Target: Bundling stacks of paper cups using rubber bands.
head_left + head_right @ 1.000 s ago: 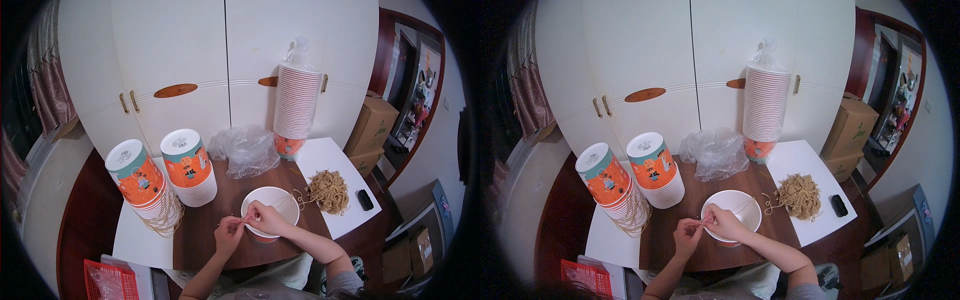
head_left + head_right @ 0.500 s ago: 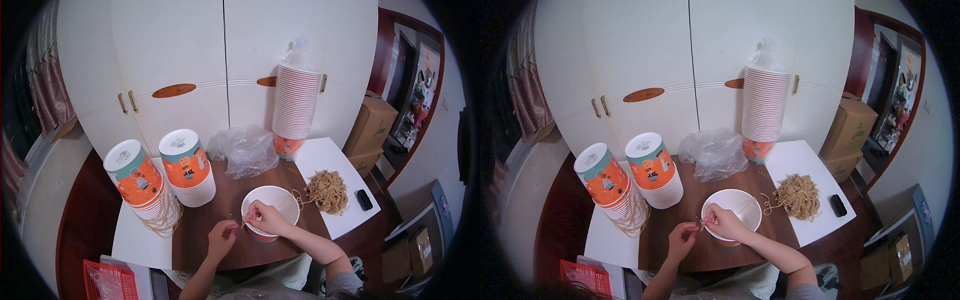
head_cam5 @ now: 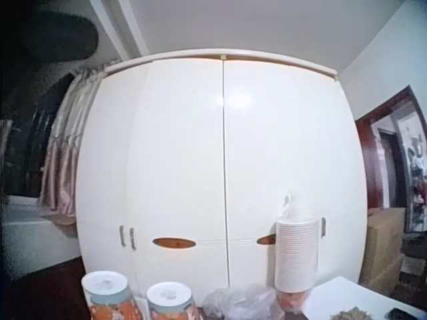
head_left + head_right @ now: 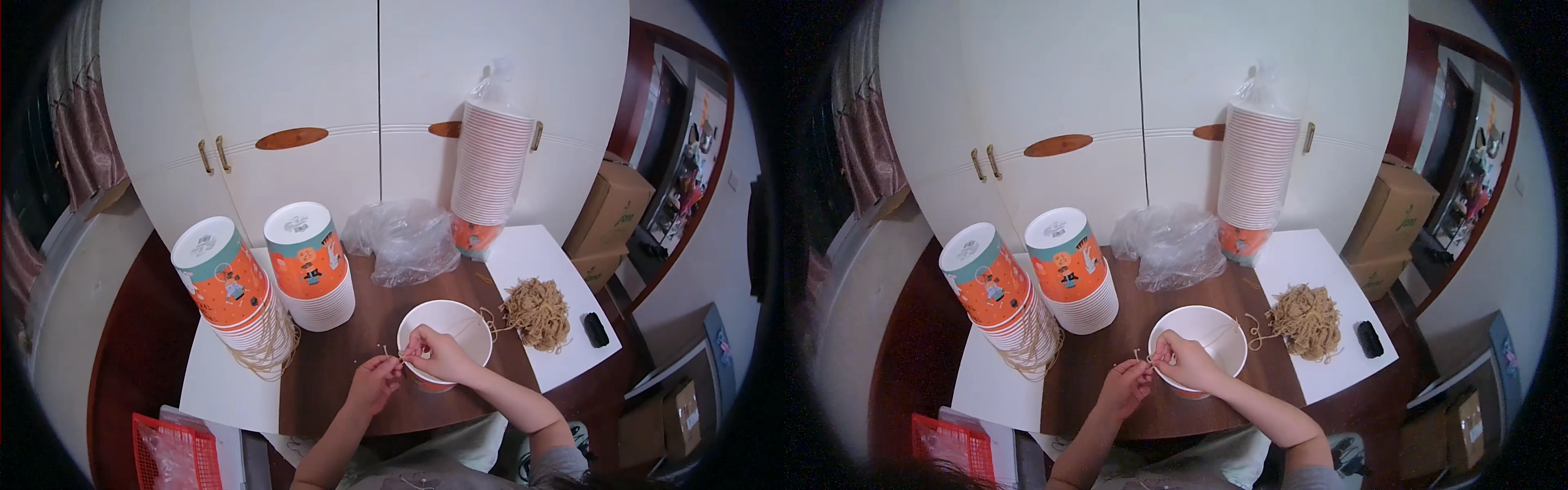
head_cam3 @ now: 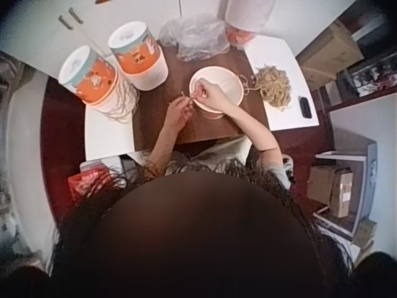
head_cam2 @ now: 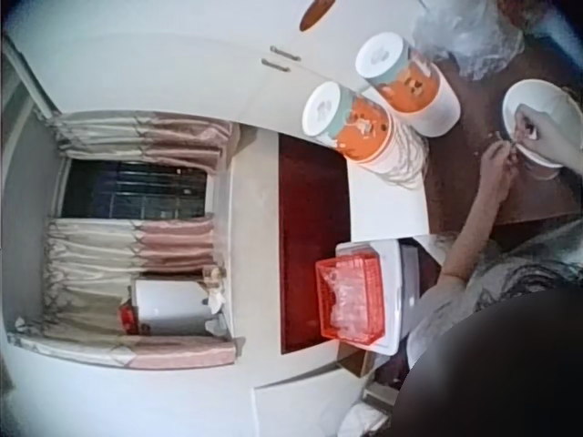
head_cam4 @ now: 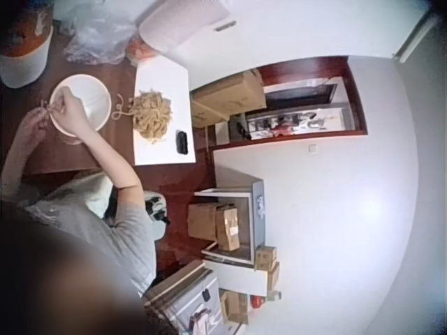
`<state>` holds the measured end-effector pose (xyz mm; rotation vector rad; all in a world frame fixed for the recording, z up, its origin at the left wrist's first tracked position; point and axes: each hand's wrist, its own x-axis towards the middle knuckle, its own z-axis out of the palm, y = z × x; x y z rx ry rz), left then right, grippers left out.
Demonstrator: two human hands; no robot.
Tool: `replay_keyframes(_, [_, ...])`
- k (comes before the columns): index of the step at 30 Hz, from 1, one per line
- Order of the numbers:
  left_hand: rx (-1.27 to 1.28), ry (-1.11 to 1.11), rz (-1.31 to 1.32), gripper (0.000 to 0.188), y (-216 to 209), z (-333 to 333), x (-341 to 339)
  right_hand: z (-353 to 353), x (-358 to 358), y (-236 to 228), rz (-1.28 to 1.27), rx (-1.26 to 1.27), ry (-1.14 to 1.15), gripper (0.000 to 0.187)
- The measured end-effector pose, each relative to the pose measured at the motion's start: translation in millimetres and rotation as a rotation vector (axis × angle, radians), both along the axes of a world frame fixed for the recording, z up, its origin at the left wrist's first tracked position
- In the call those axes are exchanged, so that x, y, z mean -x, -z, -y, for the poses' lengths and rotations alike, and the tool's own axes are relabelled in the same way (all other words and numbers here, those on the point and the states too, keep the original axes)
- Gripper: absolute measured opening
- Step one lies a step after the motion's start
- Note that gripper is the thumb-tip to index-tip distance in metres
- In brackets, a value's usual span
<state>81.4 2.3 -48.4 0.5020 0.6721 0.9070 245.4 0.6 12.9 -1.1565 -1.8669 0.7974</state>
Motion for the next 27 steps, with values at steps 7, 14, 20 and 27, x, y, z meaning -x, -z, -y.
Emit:
replay_keyframes(7, [-0.565,-0.235,-0.492,0.011,-6.4,-6.2,0.1,-0.4,-0.4,0.0,0.001,-0.003,0.003,0.019])
replay_keyframes(14, [-1.008,-0.295,-1.006,0.012,-12.6,-5.9,-1.0,-1.5,-0.1,1.2,-0.026,0.001,-0.006,0.02])
replay_keyframes(20, [-1.104,-0.248,-1.187,0.009,-29.3,-1.0,-0.5,-1.1,0.8,-0.5,0.001,-0.007,0.002,0.021])
replay_keyframes(27, [-1.37,-0.351,-1.391,0.008,-36.0,-0.1,-2.4,-2.0,0.8,1.0,-0.008,-0.025,-0.005,0.021])
